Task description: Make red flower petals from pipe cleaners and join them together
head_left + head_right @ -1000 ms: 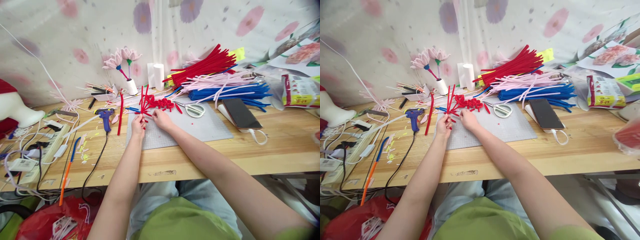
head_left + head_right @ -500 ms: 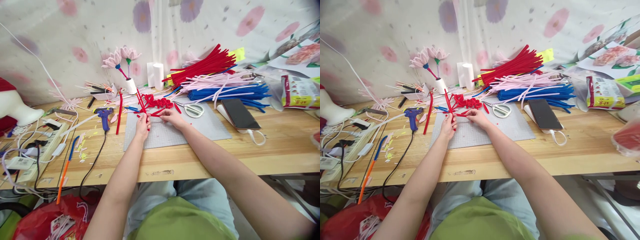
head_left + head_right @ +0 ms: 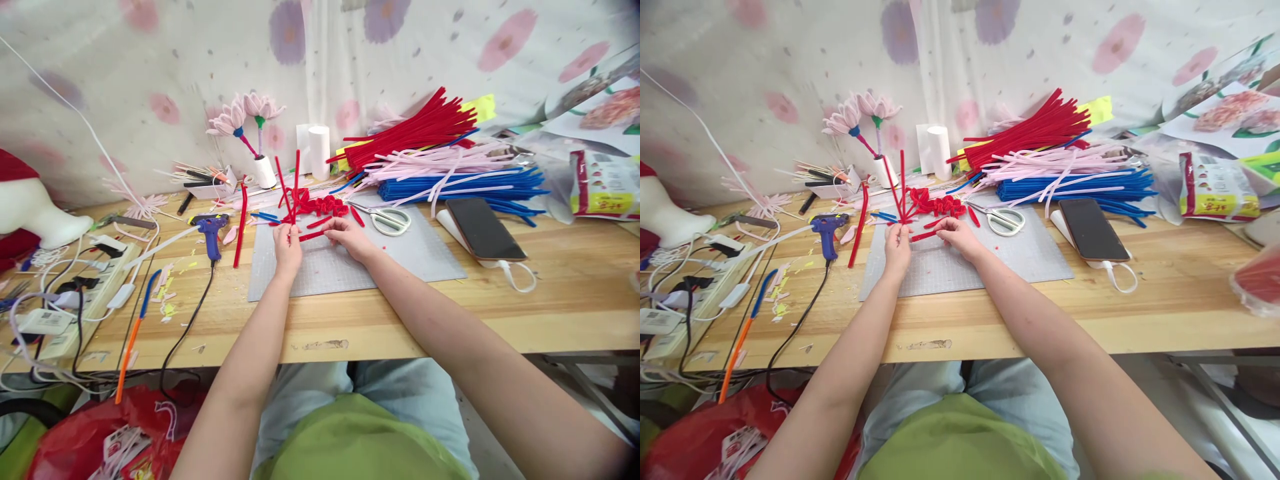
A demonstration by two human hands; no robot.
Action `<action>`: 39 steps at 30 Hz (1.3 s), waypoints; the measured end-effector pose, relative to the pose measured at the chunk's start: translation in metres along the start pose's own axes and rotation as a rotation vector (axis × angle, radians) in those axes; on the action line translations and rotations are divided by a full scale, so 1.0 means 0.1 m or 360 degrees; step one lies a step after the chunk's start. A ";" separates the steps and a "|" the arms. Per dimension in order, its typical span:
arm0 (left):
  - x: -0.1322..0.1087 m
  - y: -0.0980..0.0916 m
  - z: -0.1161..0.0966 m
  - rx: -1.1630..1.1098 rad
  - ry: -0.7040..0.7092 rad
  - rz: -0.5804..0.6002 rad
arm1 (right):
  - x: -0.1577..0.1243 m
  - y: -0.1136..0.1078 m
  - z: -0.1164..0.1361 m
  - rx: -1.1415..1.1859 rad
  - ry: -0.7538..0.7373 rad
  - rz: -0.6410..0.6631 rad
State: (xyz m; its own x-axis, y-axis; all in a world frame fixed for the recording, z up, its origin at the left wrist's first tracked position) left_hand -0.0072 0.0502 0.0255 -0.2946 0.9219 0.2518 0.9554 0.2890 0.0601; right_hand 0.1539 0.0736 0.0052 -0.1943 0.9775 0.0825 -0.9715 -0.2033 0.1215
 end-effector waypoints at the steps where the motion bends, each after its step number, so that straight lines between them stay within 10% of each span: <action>1: -0.01 0.06 -0.01 0.0042 0.0013 0.0110 | 0.00 0.00 0.00 0.0008 -0.0008 -0.0008; 7: -0.13 0.35 0.12 0.0192 -0.0112 0.0442 | 0.02 0.00 -0.02 0.0159 -0.0060 -0.0116; 17: -0.12 0.35 0.19 0.0039 -0.0147 0.0342 | 0.02 0.03 -0.06 0.0346 -0.0077 -0.0269; 26: -0.02 0.09 0.26 0.0246 -0.0240 0.0097 | 0.05 -0.50 0.05 0.0476 -0.0204 -0.0749; 39: -0.15 0.29 0.26 0.0385 -0.0303 0.0505 | 0.07 -0.38 0.19 -0.0095 -0.0408 -0.0574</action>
Point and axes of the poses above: each hand's wrist, its own x-axis towards the middle knuckle, its own y-axis out of the palm, z = x × y, the point moved 7 cm from there along x, towards the middle knuckle, and after that the axes turned 1 degree about -y, right-handed, at the moved point
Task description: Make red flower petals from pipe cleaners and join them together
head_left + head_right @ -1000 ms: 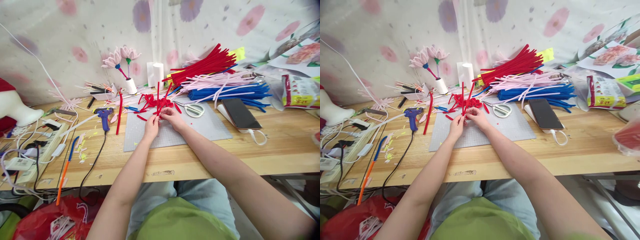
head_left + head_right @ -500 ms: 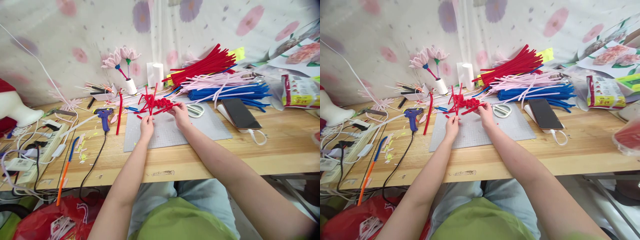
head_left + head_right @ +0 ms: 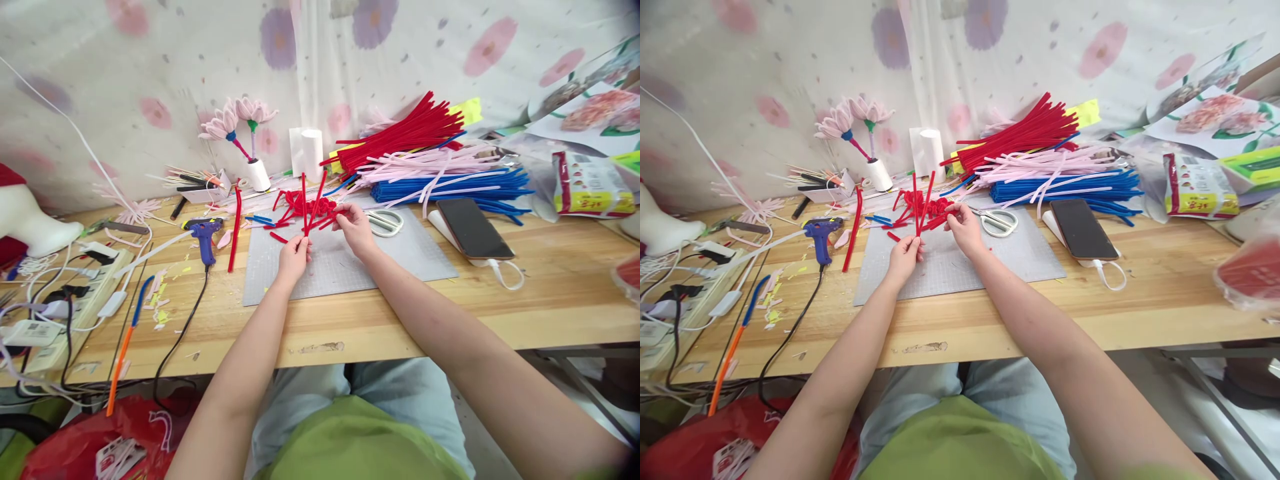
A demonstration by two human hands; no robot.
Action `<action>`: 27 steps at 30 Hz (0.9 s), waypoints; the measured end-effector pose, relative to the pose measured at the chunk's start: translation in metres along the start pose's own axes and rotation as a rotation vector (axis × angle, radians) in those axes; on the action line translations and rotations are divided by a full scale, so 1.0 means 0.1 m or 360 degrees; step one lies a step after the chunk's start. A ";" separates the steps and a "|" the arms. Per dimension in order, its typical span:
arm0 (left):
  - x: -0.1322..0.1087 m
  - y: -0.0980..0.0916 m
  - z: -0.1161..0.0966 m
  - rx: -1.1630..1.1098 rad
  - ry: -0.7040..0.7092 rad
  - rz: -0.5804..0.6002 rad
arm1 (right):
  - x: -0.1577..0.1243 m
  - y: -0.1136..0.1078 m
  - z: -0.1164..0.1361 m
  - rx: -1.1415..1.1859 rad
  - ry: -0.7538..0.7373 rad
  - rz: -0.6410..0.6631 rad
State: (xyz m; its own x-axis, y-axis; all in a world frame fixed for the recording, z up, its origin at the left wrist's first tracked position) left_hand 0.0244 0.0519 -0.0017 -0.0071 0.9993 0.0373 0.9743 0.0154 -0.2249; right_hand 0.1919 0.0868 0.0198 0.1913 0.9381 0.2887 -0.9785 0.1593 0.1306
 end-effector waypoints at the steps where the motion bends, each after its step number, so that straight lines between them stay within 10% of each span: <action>1: -0.01 0.00 -0.01 0.0126 0.0016 0.0002 | 0.00 -0.01 0.03 -0.0010 -0.0030 -0.0012; 14: -0.16 0.08 -0.30 0.1458 0.0384 -0.0037 | -0.03 -0.21 0.01 -0.0434 0.0117 -0.0338; 27: -0.17 0.07 -0.32 0.1289 0.0465 0.0035 | -0.19 0.31 -0.06 -0.0248 0.0150 0.0647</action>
Point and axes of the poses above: each hand's wrist, its own x-axis towards the middle knuckle, its own y-axis out of the palm, z = x × y, the point moved 7 cm from there along x, towards the middle knuckle, and after that the axes turned 1 degree about -y, right-handed, at the moved point
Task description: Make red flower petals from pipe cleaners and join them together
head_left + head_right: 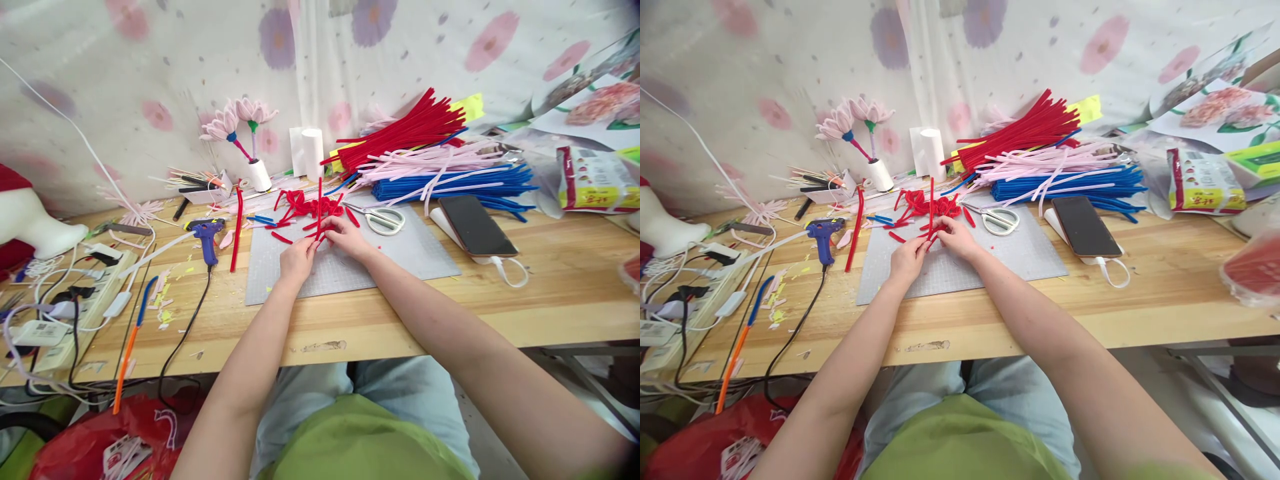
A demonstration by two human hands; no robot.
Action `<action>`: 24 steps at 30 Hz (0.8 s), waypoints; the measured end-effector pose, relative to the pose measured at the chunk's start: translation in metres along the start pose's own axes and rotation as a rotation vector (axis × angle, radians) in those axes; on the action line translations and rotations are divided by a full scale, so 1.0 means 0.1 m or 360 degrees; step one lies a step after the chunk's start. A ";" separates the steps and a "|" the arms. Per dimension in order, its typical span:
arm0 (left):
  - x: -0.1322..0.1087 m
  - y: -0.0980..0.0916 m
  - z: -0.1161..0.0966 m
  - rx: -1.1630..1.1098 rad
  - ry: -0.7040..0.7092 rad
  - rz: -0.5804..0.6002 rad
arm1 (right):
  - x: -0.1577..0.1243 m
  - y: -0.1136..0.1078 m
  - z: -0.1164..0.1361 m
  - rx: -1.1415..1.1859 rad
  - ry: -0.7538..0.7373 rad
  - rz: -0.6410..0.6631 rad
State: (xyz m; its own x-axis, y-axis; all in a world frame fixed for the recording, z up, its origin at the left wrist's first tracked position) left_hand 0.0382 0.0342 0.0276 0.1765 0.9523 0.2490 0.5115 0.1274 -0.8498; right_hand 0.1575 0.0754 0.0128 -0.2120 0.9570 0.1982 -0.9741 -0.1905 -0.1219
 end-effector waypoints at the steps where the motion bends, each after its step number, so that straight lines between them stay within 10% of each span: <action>1: 0.00 0.00 0.00 -0.0007 0.0002 -0.0004 | 0.00 0.02 0.01 0.0035 0.0000 0.0031; 14: 0.08 0.20 0.30 -0.1365 -0.0550 -0.0099 | -0.01 0.05 0.03 0.0125 -0.0034 -0.0095; 24: 0.07 0.17 0.31 -0.1543 -0.0552 -0.0162 | 0.05 -0.21 -0.04 0.0342 0.0009 -0.0428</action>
Point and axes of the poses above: each hand's wrist, its own x-axis towards the middle knuckle, its own y-axis out of the palm, z = x × y, the point moved 7 cm from there along x, towards the middle knuckle, and after that the axes turned 1 degree about -y, right-handed, at the moved point
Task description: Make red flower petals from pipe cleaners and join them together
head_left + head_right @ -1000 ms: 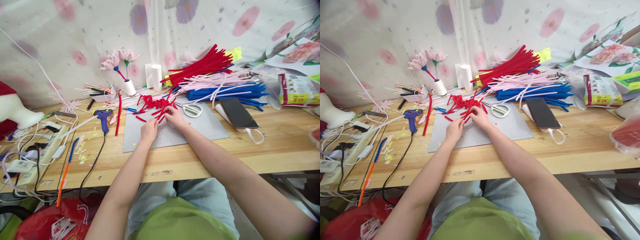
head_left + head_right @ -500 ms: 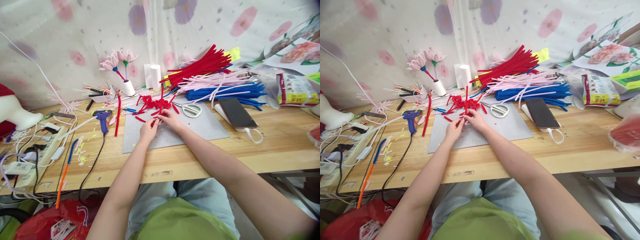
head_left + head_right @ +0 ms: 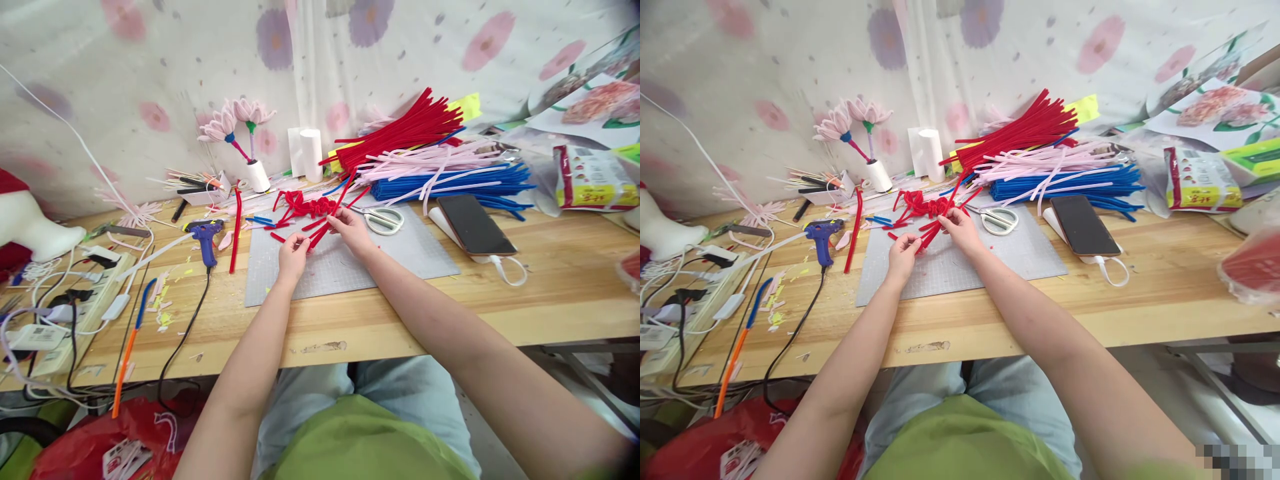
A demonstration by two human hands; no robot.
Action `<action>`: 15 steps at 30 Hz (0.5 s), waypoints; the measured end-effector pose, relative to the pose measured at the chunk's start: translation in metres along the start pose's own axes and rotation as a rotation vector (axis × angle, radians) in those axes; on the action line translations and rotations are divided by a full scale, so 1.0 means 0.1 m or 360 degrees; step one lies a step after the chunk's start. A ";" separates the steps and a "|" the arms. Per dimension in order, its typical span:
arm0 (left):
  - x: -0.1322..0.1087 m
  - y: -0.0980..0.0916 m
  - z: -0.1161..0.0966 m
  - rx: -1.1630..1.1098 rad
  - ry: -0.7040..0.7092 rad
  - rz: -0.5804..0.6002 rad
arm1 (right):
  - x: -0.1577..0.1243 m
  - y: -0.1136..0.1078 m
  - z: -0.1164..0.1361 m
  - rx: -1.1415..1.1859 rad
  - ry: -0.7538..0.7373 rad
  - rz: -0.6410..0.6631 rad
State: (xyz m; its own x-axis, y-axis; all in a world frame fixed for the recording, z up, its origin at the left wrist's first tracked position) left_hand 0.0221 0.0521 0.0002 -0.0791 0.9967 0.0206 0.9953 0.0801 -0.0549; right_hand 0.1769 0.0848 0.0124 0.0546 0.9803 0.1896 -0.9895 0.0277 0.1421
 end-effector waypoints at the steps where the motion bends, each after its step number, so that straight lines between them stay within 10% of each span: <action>1: 0.00 0.00 0.00 0.0017 0.0006 0.0007 | 0.01 -0.02 0.00 0.0006 0.0006 -0.0018; 15: 0.00 0.03 -0.11 -0.0007 -0.0153 0.0310 | 0.01 0.05 0.05 -0.0126 -0.0094 0.0162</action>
State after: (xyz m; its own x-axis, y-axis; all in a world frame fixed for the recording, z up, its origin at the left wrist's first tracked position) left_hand 0.0254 0.0526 0.0107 0.1101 0.9902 -0.0855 0.9925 -0.1141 -0.0440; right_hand 0.1724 0.0845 0.0186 -0.0410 0.9658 0.2562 -0.9976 -0.0537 0.0426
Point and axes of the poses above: each hand's wrist, its own x-axis towards the middle knuckle, its own y-axis out of the palm, z = x × y, the point moved 7 cm from there along x, towards the middle knuckle, and after that the axes turned 1 degree about -y, right-handed, at the moved point
